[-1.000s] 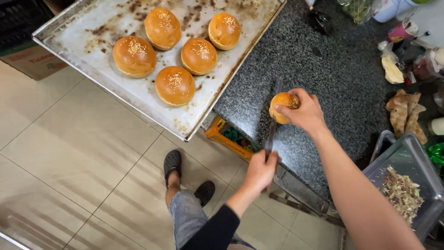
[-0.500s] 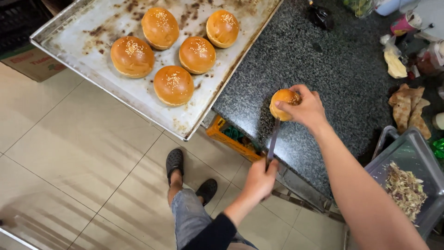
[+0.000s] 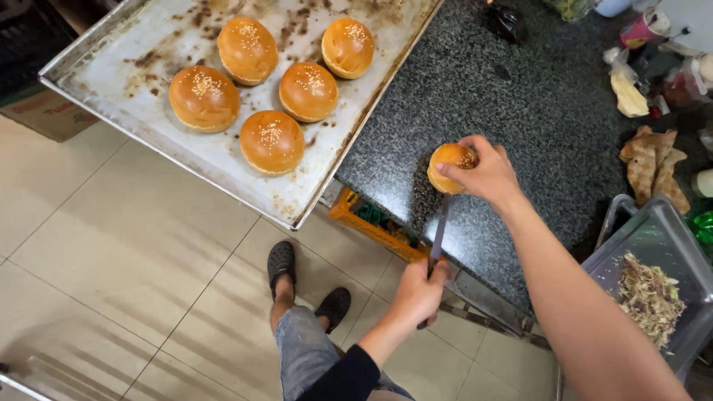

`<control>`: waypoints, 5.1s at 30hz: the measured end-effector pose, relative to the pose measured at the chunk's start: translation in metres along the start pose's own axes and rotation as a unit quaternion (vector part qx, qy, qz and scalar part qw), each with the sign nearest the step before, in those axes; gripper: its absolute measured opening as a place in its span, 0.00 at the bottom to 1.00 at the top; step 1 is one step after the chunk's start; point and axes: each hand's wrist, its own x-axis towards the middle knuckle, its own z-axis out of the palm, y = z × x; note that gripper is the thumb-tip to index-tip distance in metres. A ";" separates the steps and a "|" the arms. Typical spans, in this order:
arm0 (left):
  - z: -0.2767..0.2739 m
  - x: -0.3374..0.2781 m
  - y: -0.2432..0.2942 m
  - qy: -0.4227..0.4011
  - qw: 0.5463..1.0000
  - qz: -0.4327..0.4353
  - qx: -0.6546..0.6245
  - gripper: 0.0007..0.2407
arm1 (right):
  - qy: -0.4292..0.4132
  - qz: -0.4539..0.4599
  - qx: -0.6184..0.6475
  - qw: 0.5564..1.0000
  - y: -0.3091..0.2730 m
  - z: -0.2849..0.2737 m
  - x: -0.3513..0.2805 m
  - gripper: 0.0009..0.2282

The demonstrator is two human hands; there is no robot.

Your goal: Slice hamburger buns and prepare food in a shop.

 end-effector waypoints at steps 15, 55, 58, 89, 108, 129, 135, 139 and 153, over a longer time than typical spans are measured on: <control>-0.006 0.027 -0.007 -0.020 0.998 0.037 0.044 0.13 | -0.014 0.024 0.054 0.998 -0.012 -0.004 -0.010 0.33; -0.156 -0.050 0.219 0.135 0.985 0.108 -0.005 0.13 | 0.059 -0.196 0.123 0.971 -0.147 -0.003 0.085 0.48; -0.190 -0.047 0.253 0.171 0.976 0.137 0.003 0.14 | 0.052 -0.304 0.159 0.938 -0.203 0.016 0.109 0.47; -0.337 0.060 0.386 0.188 0.976 0.099 -0.055 0.14 | -0.067 -0.289 -0.014 0.955 -0.392 0.144 0.305 0.46; -0.159 0.060 0.313 0.054 0.994 0.054 0.077 0.13 | 0.011 -0.192 0.054 0.980 -0.095 -0.029 0.148 0.40; -0.055 0.013 0.090 0.035 0.998 -0.003 0.056 0.13 | -0.027 0.134 -0.019 0.990 0.029 -0.038 -0.049 0.36; -0.067 0.023 0.054 0.048 0.999 0.004 0.005 0.13 | 0.082 -0.107 0.003 0.991 0.024 -0.026 -0.042 0.27; -0.061 0.023 0.032 0.043 0.999 -0.008 -0.031 0.13 | 0.071 -0.235 -0.045 0.968 0.000 -0.017 -0.047 0.27; -0.030 0.030 0.014 -0.021 0.992 0.033 -0.120 0.14 | 0.043 -0.148 -0.166 0.974 -0.018 -0.005 -0.042 0.30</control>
